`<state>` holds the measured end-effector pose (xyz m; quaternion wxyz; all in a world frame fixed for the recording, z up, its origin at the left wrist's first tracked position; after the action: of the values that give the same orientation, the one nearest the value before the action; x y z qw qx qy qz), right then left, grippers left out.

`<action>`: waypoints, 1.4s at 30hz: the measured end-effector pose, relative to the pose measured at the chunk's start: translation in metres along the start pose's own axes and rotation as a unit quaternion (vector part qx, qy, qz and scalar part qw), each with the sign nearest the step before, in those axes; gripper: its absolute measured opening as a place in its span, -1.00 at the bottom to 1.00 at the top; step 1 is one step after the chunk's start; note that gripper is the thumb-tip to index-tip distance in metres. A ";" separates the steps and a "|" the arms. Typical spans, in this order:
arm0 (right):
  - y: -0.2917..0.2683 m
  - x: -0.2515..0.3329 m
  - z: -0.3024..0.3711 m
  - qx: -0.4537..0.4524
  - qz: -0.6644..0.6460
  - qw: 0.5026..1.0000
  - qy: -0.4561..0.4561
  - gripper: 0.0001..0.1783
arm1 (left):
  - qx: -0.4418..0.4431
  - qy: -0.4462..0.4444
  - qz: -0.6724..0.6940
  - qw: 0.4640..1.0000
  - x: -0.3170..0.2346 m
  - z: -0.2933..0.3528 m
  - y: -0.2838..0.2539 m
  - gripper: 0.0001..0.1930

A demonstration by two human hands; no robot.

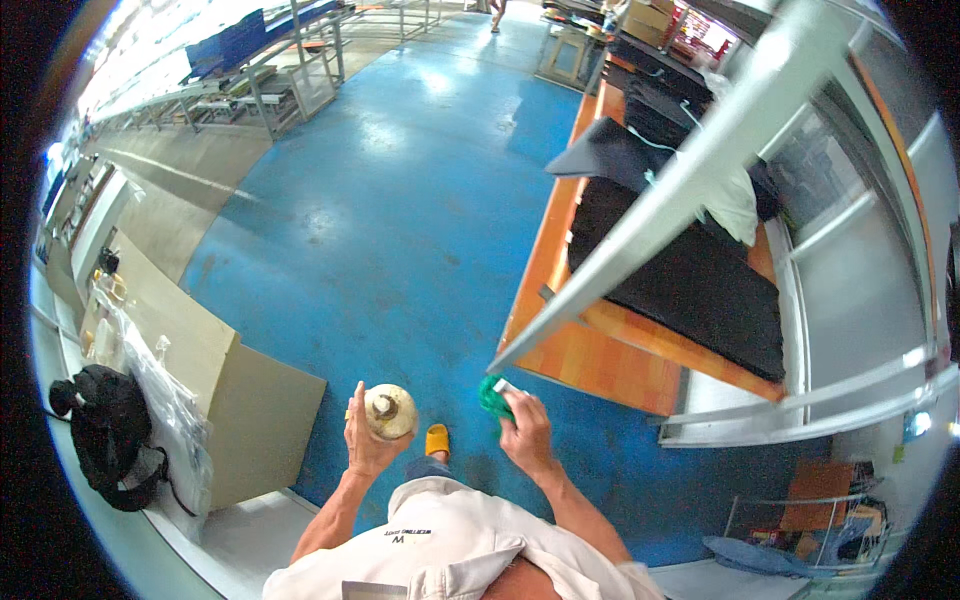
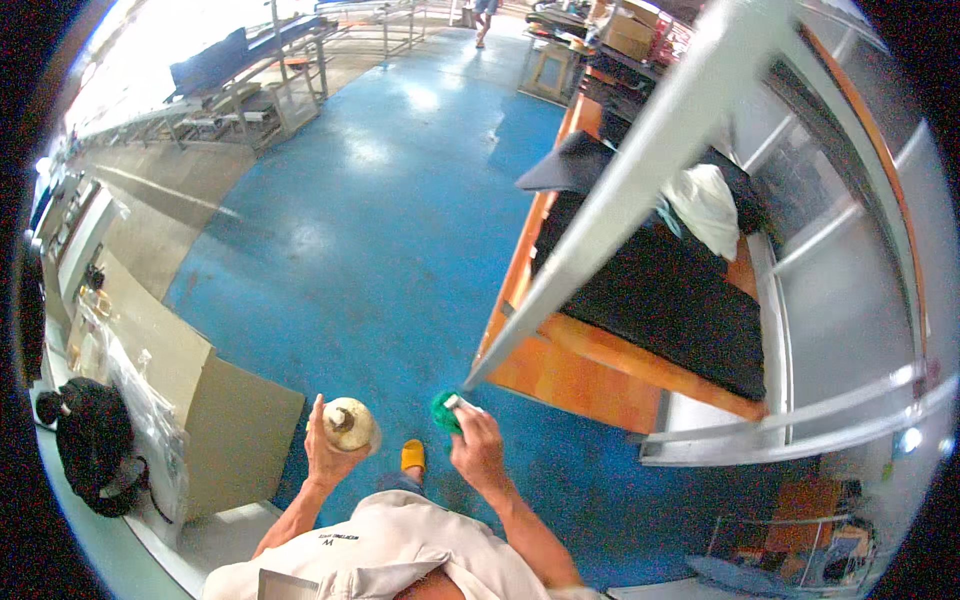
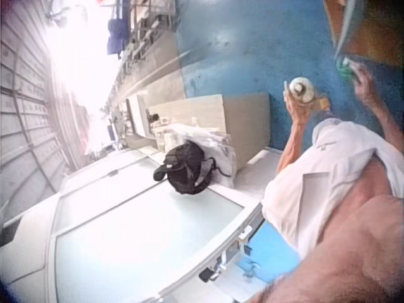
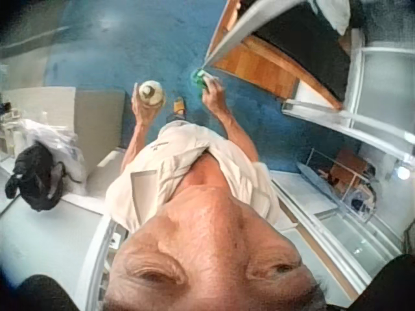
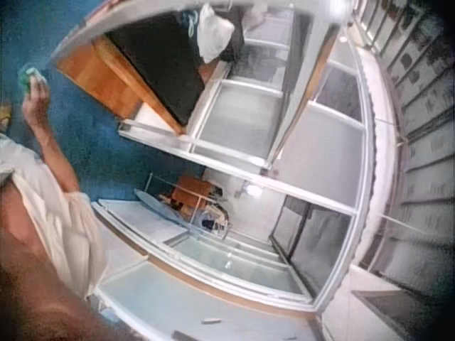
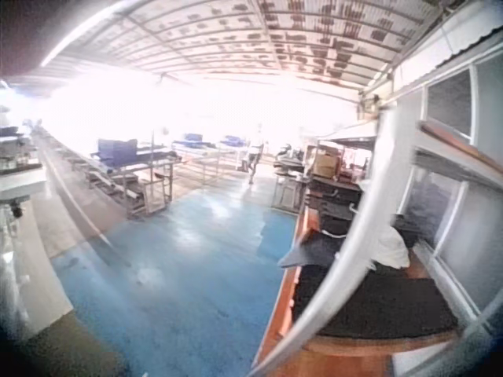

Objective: The person sits on a blue floor, opens a large white container, and uses a green cloth to wipe a small area of the floor. They then stand, walk through a doorway into a larger industrial room, and rub their hands together.

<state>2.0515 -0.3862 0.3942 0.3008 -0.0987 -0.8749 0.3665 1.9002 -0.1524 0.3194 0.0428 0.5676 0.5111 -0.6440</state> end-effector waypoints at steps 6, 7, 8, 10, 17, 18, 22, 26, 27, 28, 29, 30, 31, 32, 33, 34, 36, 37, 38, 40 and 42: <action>0.115 -0.034 -0.147 0.058 -0.012 0.998 -0.023 -0.65 | -0.067 -0.038 0.044 0.996 0.044 -0.083 -0.035 0.22; 0.123 -0.051 -0.167 0.055 -0.011 0.998 -0.004 -0.65 | -0.086 -0.061 0.063 0.992 0.043 -0.091 -0.037 0.21; 0.135 -0.066 -0.182 0.055 -0.015 0.998 0.011 -0.65 | -0.112 -0.059 0.054 0.990 0.041 -0.095 -0.042 0.21; 0.171 -0.095 -0.177 0.026 -0.009 0.997 0.071 -0.65 | -0.137 -0.050 0.042 0.988 0.069 -0.102 -0.051 0.21; 0.256 -0.265 -0.223 0.026 0.067 0.969 0.236 -0.69 | -0.229 -0.155 0.053 0.959 0.064 -0.220 -0.075 0.22; 0.271 -0.273 -0.225 0.021 0.011 0.961 0.275 -0.72 | -0.240 -0.178 0.048 0.953 0.078 -0.237 -0.088 0.22; 0.354 -0.184 -0.345 0.096 -0.105 0.936 0.321 -0.78 | -0.320 -0.240 0.018 0.916 0.118 -0.288 -0.150 0.22; 0.412 -0.241 -0.470 0.138 -0.090 0.983 0.076 -0.79 | -0.358 -0.258 -0.009 0.897 0.113 -0.364 -0.112 0.22; 0.430 -0.233 -0.504 0.144 -0.106 0.981 0.073 -0.79 | -0.363 -0.267 -0.001 0.893 0.118 -0.385 -0.116 0.22; 0.449 -0.226 -0.537 0.149 -0.121 0.979 0.070 -0.79 | -0.367 -0.268 -0.002 0.891 0.127 -0.406 -0.124 0.22; 0.469 -0.221 -0.563 0.154 -0.134 0.976 0.069 -0.78 | -0.368 -0.270 -0.007 0.890 0.138 -0.428 -0.133 0.23; 0.489 -0.219 -0.593 0.122 -0.144 0.981 0.052 -0.82 | -0.371 -0.268 -0.006 0.889 0.150 -0.455 -0.140 0.23; 0.505 -0.217 -0.615 0.133 -0.138 0.980 0.054 -0.80 | -0.369 -0.272 -0.011 0.889 0.161 -0.474 -0.146 0.24; 0.523 -0.213 -0.635 0.142 -0.133 0.979 0.060 -0.79 | -0.366 -0.271 -0.014 0.890 0.176 -0.493 -0.153 0.24; 0.543 -0.207 -0.654 0.150 -0.129 0.978 0.067 -0.78 | -0.365 -0.270 -0.016 0.891 0.193 -0.516 -0.161 0.24; 0.555 -0.184 -0.665 0.149 -0.132 0.979 0.046 -0.83 | -0.361 -0.273 -0.026 0.891 0.205 -0.531 -0.169 0.25; 0.588 -0.190 -0.673 0.189 -0.070 0.972 0.117 -0.84 | -0.353 -0.239 -0.006 0.905 0.247 -0.579 -0.198 0.25; 0.599 -0.201 -0.670 0.184 -0.023 0.975 0.125 -0.83 | -0.347 -0.231 0.003 0.909 0.261 -0.606 -0.214 0.25; 0.604 -0.222 -0.660 0.186 0.025 0.973 0.131 -0.81 | -0.342 -0.232 0.012 0.911 0.269 -0.623 -0.219 0.25; 0.615 -0.224 -0.645 0.204 0.074 0.954 0.205 -0.81 | -0.337 -0.233 0.017 0.912 0.297 -0.666 -0.248 0.26; 0.631 -0.236 -0.637 0.290 0.180 0.900 0.271 -0.84 | -0.351 -0.227 0.022 0.908 0.324 -0.707 -0.270 0.26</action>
<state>2.5916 0.3403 0.1955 0.4704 -0.2584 -0.5816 0.6114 2.0999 0.6456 0.3510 0.3686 0.3656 0.6682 -0.5330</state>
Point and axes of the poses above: each hand's wrist, its own z-axis away from the middle knuckle, its own y-axis out of the palm, x = y × z, the point moved 4 cm from there along -z, towards the middle knuckle, and after that the axes turned 6 degrees about -y, right-handed, at the moved point
